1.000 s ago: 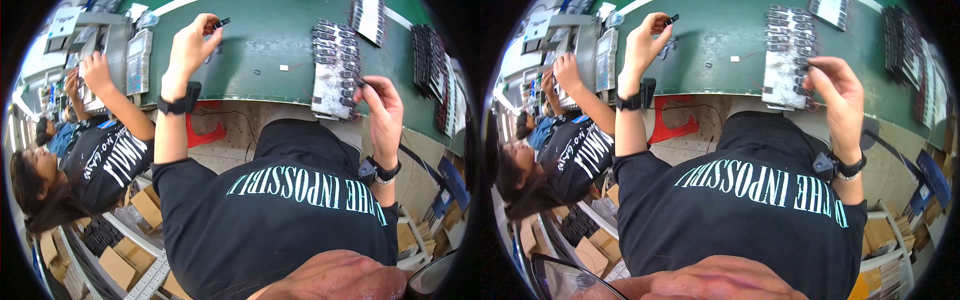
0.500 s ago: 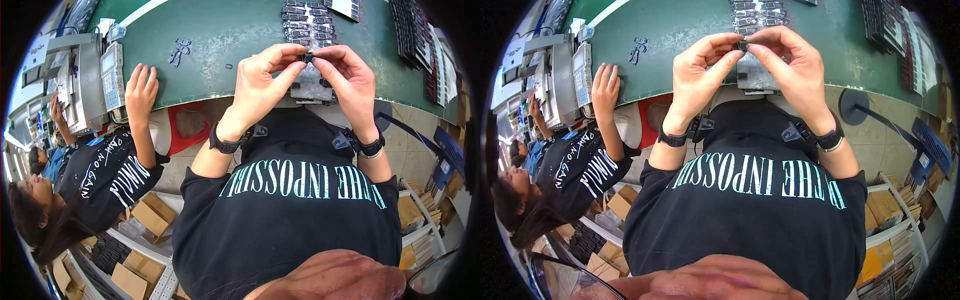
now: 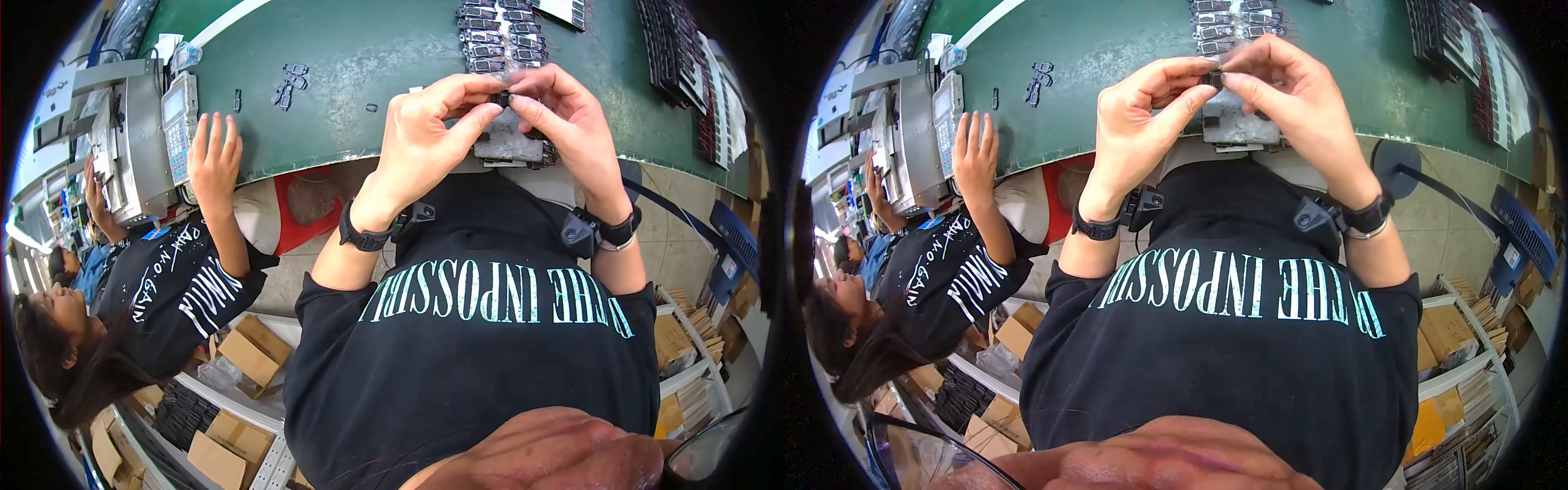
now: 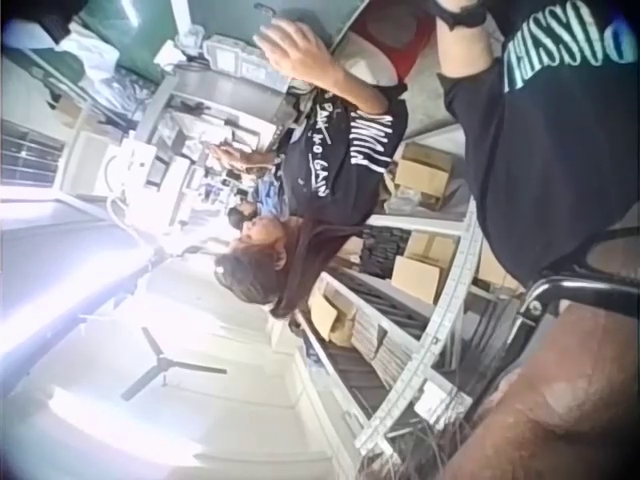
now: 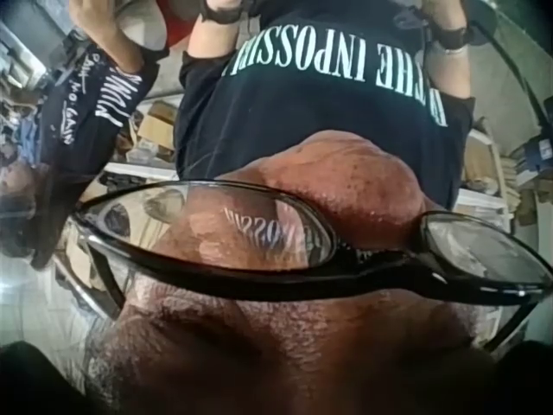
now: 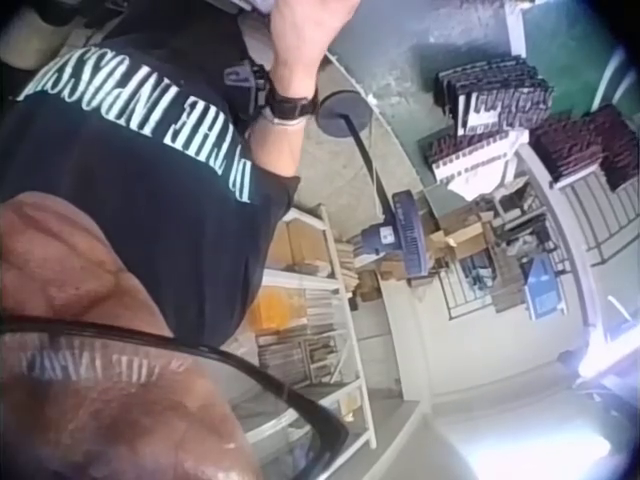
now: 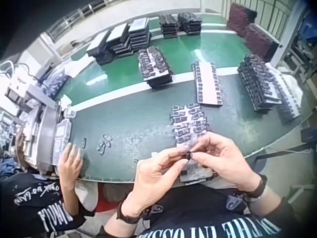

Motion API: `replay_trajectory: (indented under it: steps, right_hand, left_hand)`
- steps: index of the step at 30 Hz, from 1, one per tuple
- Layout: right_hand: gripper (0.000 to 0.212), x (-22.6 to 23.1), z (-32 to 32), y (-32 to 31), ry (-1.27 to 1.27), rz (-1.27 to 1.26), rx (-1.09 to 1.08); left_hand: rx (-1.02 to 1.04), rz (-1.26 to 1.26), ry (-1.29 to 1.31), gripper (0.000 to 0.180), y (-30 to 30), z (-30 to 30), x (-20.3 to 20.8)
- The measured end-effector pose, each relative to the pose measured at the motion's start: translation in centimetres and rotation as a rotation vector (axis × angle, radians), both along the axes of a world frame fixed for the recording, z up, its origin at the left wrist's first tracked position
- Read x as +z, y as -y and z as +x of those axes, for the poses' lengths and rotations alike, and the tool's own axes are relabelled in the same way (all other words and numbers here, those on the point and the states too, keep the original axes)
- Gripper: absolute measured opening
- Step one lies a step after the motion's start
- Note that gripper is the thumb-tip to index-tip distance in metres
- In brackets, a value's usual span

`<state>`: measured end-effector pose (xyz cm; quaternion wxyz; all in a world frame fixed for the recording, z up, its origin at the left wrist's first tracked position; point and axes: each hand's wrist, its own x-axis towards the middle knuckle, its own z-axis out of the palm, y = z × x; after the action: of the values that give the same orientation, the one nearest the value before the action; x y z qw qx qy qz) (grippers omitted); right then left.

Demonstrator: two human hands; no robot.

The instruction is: The person picks up a small black component and a wire, joins them together by hand, and then presses the component onto a white tray. They repeat this process for several units, occasionally moving the tray or pressing down on the row of components.

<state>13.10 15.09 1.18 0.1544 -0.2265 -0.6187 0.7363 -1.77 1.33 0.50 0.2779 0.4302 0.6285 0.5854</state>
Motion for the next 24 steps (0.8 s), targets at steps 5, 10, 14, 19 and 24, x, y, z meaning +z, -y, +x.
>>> replay_trajectory:
  steps: [5, 10, 14, 19, 24]
  right_hand:
    - [0.020, -0.3, 0.1, -0.6, -0.019, -0.107, 0.077]
    - [0.023, -0.4, 0.0, -0.4, -0.018, -0.015, 0.084]
    - [0.024, -0.4, 0.1, 0.6, -0.004, 0.251, 0.035]
    - [0.022, 1.4, 2.1, 1.2, 0.074, 0.561, -0.069]
    - [0.015, 0.8, 6.3, 1.8, 0.295, 0.655, -0.007]
  left_hand:
    - [-0.017, 0.010, -0.021, 0.023, 0.0, 0.2, 0.1]
    - [-0.020, 0.002, -0.030, 0.024, 0.0, 0.6, 0.0]
    - [-0.014, -0.017, -0.111, 0.025, -0.1, 1.3, -0.3]
    - [0.042, 0.011, -0.269, 0.027, -0.1, 2.0, 1.0]
    - [0.080, 0.002, -0.146, 0.028, 0.7, 0.1, 0.9]
